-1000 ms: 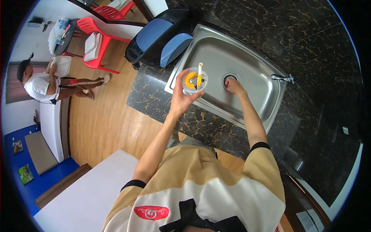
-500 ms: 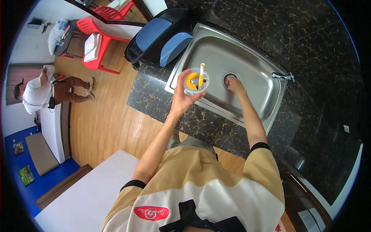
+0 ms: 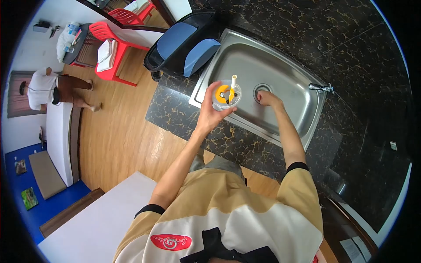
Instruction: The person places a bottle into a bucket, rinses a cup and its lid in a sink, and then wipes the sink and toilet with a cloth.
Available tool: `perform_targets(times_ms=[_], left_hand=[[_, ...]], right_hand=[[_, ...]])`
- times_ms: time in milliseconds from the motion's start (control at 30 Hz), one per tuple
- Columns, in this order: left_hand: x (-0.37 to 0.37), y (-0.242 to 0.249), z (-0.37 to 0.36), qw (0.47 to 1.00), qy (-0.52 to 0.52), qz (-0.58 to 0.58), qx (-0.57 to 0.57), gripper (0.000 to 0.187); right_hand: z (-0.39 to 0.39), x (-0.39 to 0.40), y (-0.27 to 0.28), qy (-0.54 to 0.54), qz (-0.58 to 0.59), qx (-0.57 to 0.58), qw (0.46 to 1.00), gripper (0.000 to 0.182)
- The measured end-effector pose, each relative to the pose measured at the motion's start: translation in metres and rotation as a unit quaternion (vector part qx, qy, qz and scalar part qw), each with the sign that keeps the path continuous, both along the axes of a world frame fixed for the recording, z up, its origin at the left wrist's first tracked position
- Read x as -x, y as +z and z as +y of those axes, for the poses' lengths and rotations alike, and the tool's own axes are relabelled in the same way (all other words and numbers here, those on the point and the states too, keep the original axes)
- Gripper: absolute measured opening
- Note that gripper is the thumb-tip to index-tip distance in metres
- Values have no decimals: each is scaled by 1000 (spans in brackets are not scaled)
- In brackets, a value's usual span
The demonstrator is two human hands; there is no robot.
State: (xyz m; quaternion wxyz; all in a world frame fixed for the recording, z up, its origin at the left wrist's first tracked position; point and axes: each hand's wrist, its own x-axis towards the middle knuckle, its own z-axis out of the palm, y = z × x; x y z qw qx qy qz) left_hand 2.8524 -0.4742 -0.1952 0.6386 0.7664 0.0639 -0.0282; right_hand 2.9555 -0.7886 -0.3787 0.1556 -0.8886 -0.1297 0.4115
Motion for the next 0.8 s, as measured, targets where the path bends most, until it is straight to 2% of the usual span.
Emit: perform_targets(times_ms=[133, 233, 333, 433, 533, 633, 733, 800], left_hand=[[1, 1, 1, 1000, 3, -3, -1, 93], [2, -1, 3, 1000, 14, -6, 3, 93], [3, -8, 3, 999, 24, -6, 28, 93], [3, -12, 3, 999, 28, -10, 38, 93], [4, -14, 3, 999, 22, -1, 47, 94], [7, -19, 2, 997, 11, 21, 74, 96], [8, -18, 0, 997, 10, 20, 74, 96], [7, -17, 0, 997, 11, 16, 70, 96]], right_hand=[[-9, -5, 1, -31, 77, -33, 996, 18], [-16, -3, -7, -32, 62, -102, 992, 22], [-26, 1, -11, -131, 6, -132, 983, 16], [-34, 3, -16, -193, 3, -131, 972, 16], [-32, 5, -12, -164, -14, -129, 978, 20], [-33, 9, -9, -179, -70, -89, 977, 21], [-36, 2, -9, -228, -64, -161, 958, 21], [-35, 2, -4, -239, -101, -149, 954, 20]])
